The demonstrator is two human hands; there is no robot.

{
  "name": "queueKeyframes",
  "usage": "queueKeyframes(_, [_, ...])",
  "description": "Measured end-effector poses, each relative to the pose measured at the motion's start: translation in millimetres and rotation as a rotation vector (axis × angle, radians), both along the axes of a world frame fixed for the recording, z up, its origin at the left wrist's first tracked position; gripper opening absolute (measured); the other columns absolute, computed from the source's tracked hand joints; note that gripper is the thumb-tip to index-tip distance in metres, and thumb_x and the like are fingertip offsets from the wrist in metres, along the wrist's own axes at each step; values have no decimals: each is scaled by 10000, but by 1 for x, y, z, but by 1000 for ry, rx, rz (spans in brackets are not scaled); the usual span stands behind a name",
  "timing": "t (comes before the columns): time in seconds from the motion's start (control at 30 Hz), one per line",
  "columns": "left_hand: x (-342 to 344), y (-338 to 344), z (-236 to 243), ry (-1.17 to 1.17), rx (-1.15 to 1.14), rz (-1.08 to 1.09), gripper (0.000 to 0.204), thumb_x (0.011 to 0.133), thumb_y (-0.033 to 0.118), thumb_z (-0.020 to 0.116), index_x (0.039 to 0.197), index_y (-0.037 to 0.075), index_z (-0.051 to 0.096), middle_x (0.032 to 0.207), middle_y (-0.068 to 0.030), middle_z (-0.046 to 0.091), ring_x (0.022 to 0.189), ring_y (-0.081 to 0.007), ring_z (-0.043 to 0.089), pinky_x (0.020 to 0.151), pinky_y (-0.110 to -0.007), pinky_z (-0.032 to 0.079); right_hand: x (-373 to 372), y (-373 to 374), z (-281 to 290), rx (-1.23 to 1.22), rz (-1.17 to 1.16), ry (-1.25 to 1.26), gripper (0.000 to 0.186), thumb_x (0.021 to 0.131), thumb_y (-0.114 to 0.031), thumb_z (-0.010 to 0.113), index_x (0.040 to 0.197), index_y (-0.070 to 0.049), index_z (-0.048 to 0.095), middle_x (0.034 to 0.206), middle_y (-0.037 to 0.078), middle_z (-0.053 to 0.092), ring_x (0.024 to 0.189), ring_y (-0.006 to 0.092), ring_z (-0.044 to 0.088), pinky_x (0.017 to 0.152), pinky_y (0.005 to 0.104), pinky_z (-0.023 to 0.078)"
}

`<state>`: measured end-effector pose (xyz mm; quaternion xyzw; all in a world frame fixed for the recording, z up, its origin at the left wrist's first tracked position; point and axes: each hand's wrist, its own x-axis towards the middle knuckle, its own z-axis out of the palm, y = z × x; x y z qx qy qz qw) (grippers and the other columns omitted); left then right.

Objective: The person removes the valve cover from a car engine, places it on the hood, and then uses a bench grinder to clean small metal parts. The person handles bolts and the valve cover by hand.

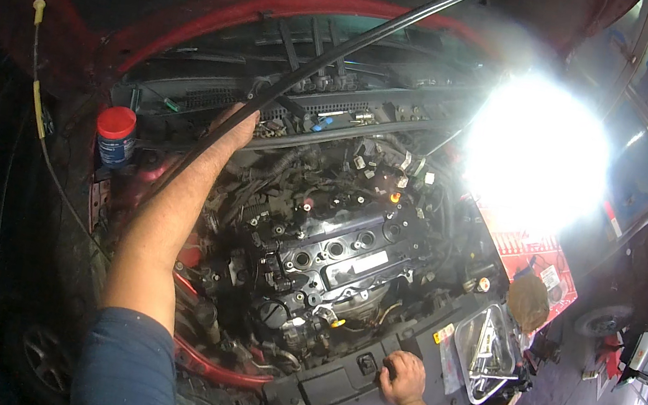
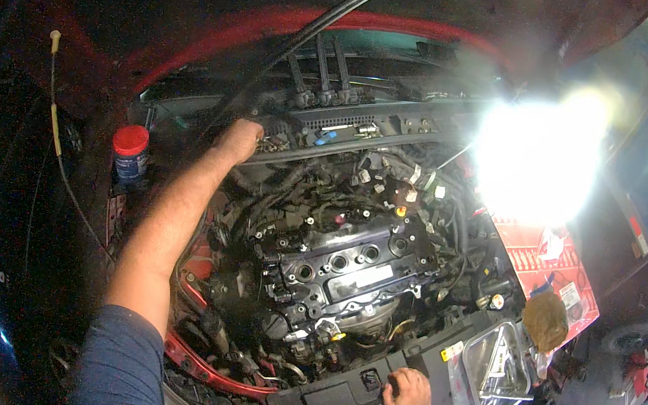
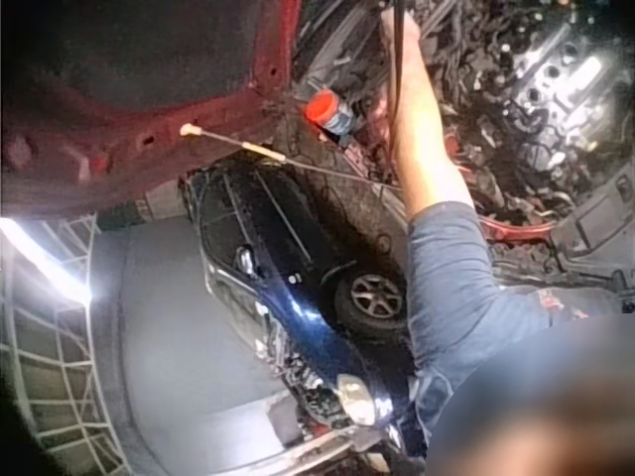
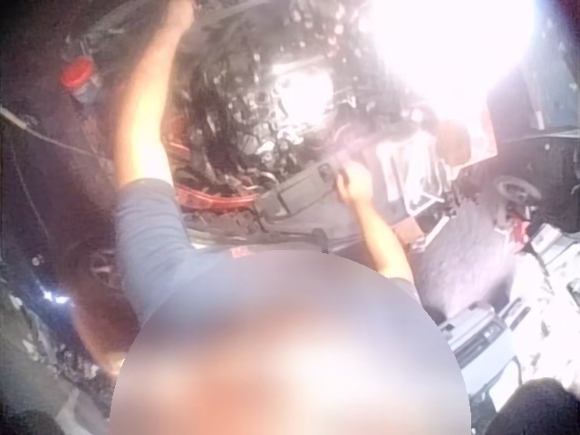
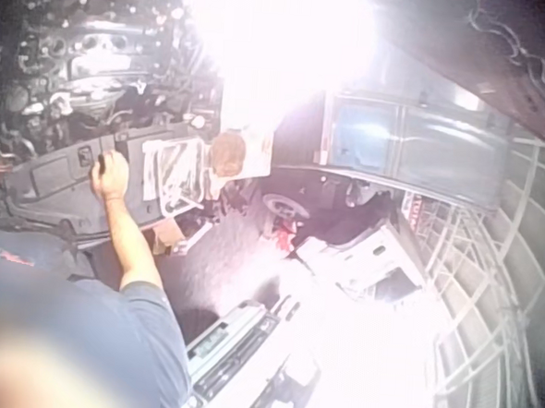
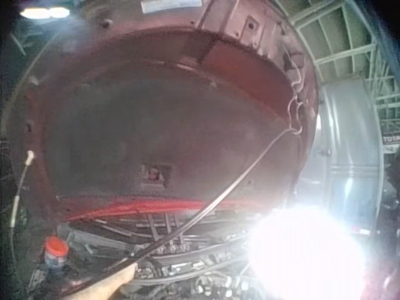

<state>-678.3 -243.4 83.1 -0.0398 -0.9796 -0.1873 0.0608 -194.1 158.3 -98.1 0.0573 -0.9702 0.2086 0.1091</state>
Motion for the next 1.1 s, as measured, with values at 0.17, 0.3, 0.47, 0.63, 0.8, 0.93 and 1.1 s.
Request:
queueKeyframes(0.17, [-16, -10, -14, 152, -49, -105, 181, 790, 23, 626, 957, 40, 696, 995, -212, 685, 941, -391, 659, 846, -441, 522, 1, -1, 2, 17, -4, 34, 255, 736, -202, 670, 960, -85, 638, 1039, 102, 619, 1016, 323, 586, 928, 441, 449])
queueKeyframes(0.3, [-13, -8, -12, 187, -159, -55, 129, 756, 58, 700, 884, 44, 715, 902, -201, 699, 873, -368, 679, 817, -423, 533, 2, -1, 0, 7, -24, 28, 250, 734, -200, 668, 952, -83, 638, 1033, 103, 620, 1010, 326, 587, 926, 442, 449])
queueKeyframes(0.47, [-2, -19, 0, 208, 135, -60, 178, 746, 117, 772, 889, 22, 724, 880, -167, 723, 810, -256, 706, 751, -364, 540, 1, 1, -1, 3, -9, 37, 243, 726, -198, 667, 936, -80, 639, 1014, 104, 620, 1001, 326, 588, 925, 443, 451])
queueKeyframes(0.63, [-3, -42, -4, 270, 920, 115, 126, 811, 84, 752, 907, 5, 733, 816, -50, 728, 686, -124, 668, 616, -269, 538, 1, 1, -3, -11, -6, 46, 249, 719, -196, 665, 938, -79, 641, 1014, 102, 622, 1002, 324, 589, 928, 444, 453])
queueKeyframes(0.8, [9, -56, -12, 126, 1518, 272, 106, 807, 64, 759, 888, 28, 701, 824, -45, 690, 703, -119, 655, 626, -222, 546, 2, 2, -5, -4, -2, 57, 263, 707, -193, 662, 943, -81, 641, 1009, 98, 625, 992, 325, 593, 922, 441, 457])
queueKeyframes(0.93, [20, -56, -11, 227, 1669, 304, 245, 840, 148, 741, 1026, 10, 663, 901, -79, 684, 768, -169, 658, 716, -269, 556, 1, 3, -6, -8, 13, 57, 267, 696, -185, 653, 941, -79, 639, 1006, 101, 625, 987, 330, 594, 915, 441, 461])
queueKeyframes(1.1, [20, -58, -5, 289, 1997, 359, 148, 905, 134, 615, 928, -12, 610, 871, -91, 618, 745, -181, 601, 677, -328, 577, 1, 2, -8, -18, 2, 73, 260, 687, -168, 654, 931, -79, 639, 1022, 103, 631, 988, 325, 596, 897, 434, 457])
